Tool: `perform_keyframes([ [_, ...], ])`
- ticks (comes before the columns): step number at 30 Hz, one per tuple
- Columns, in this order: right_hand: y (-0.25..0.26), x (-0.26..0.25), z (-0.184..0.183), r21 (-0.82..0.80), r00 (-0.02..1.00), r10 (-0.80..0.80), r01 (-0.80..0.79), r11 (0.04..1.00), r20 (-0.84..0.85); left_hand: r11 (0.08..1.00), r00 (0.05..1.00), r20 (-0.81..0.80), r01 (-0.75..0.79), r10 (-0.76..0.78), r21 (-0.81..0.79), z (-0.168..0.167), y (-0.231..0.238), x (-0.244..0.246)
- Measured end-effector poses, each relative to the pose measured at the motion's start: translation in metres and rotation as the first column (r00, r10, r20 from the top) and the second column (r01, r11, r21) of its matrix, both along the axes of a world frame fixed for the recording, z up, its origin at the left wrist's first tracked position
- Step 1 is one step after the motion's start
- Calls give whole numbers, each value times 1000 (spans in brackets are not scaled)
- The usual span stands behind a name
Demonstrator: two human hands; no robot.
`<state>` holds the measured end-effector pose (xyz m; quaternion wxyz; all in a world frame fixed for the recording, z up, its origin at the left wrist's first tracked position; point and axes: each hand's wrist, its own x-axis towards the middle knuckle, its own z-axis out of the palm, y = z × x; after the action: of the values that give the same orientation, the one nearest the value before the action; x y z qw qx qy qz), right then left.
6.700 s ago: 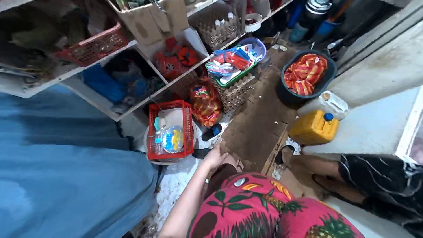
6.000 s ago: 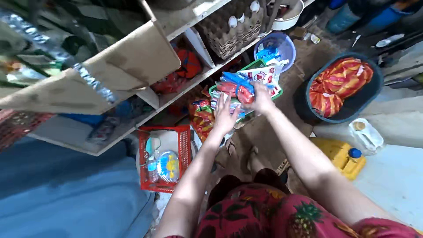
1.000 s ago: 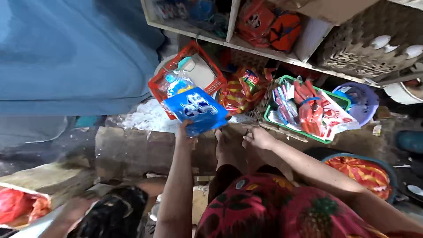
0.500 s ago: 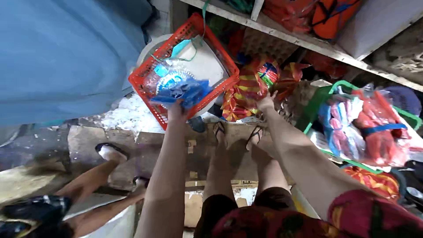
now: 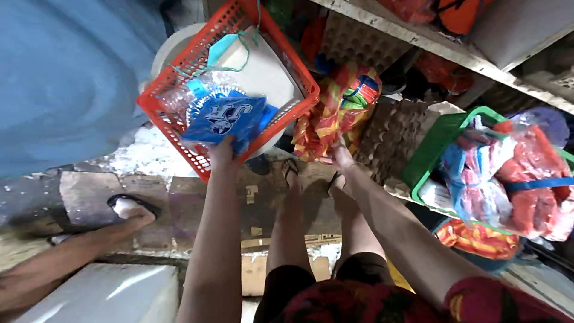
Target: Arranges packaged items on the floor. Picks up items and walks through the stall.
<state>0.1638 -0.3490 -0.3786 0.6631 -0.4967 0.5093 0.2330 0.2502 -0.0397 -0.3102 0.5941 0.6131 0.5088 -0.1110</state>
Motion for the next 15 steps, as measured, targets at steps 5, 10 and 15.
perform_keyframes([
  [5, -27, -40, 18, -229, 947, -106, 36, 973, -302, 1000, 1000, 9, -26, 26, -12, 6, -2, 4],
  [10, -29, -28, 29, -352, 961, 64, -160, 922, -269, 999, 999, -33, 28, -26, 44, 5, -6, 5],
  [15, -18, -32, 26, -496, 632, 605, -768, 405, -484, 893, 981, -136, 182, -137, 412, 7, -10, 2],
])
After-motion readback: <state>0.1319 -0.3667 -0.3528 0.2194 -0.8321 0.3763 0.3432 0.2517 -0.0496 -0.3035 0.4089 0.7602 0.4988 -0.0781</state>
